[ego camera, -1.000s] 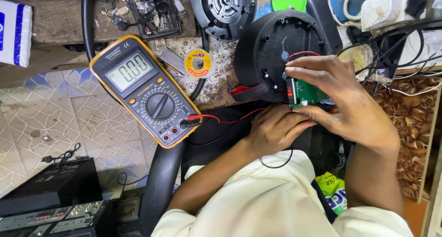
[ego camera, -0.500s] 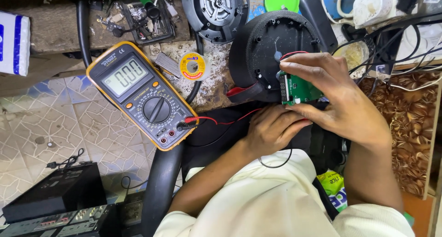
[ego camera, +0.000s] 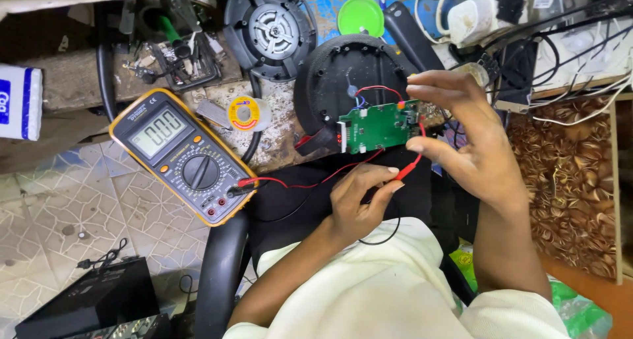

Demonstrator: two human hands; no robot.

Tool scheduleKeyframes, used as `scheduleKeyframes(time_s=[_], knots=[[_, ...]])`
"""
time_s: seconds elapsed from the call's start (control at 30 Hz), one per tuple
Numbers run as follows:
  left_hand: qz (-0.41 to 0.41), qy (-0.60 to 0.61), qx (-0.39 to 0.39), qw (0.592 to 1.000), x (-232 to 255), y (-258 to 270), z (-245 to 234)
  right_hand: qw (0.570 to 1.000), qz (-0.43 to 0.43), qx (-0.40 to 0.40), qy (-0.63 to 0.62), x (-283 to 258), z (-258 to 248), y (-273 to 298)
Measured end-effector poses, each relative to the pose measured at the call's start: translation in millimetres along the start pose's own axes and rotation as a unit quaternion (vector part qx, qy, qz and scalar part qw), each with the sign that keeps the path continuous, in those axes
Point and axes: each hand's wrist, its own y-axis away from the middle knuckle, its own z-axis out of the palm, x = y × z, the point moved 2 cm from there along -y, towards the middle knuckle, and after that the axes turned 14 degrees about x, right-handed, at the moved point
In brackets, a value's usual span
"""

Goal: Diagnosing and repairing a circuit board using a multimeter and a soldering iron.

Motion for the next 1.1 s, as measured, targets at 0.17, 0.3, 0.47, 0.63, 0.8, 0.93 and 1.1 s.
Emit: scheduleKeyframes(time_s=[0.17, 0.3, 0.47, 0.63, 0.8, 0.93, 1.1], knots=[[-0.002, -0.023, -0.009, 1.000, 3, 8, 8, 0.995, 0.034, 0.093, -0.025, 18, -15, 28], [-0.011, -0.044, -0.013, 0.999, 10, 9, 16, 0.994, 0.067, 0.079, -0.028, 34, -13, 50], [-0.018, -0.031, 0.011, 0.999, 14, 4, 35, 0.984, 0.003, 0.145, -0.102, 51, -1, 60], [0.002, -0.057, -0.009, 0.998, 23, 0, 40, 0.974, -0.010, 0.195, -0.111, 65, -2, 64], [0.215, -0.175, 0.019, 0.961, 30, -6, 12, 0.975, 0.027, 0.202, -0.093, 81, -17, 76], [0.315, -0.293, 0.029, 0.902, 25, -27, -25, 0.983, 0.027, 0.148, -0.109, 97, -25, 96], [0.270, -0.335, -0.042, 0.902, 23, -65, -35, 0.988, 0.077, -0.054, -0.121, 85, -6, 118]])
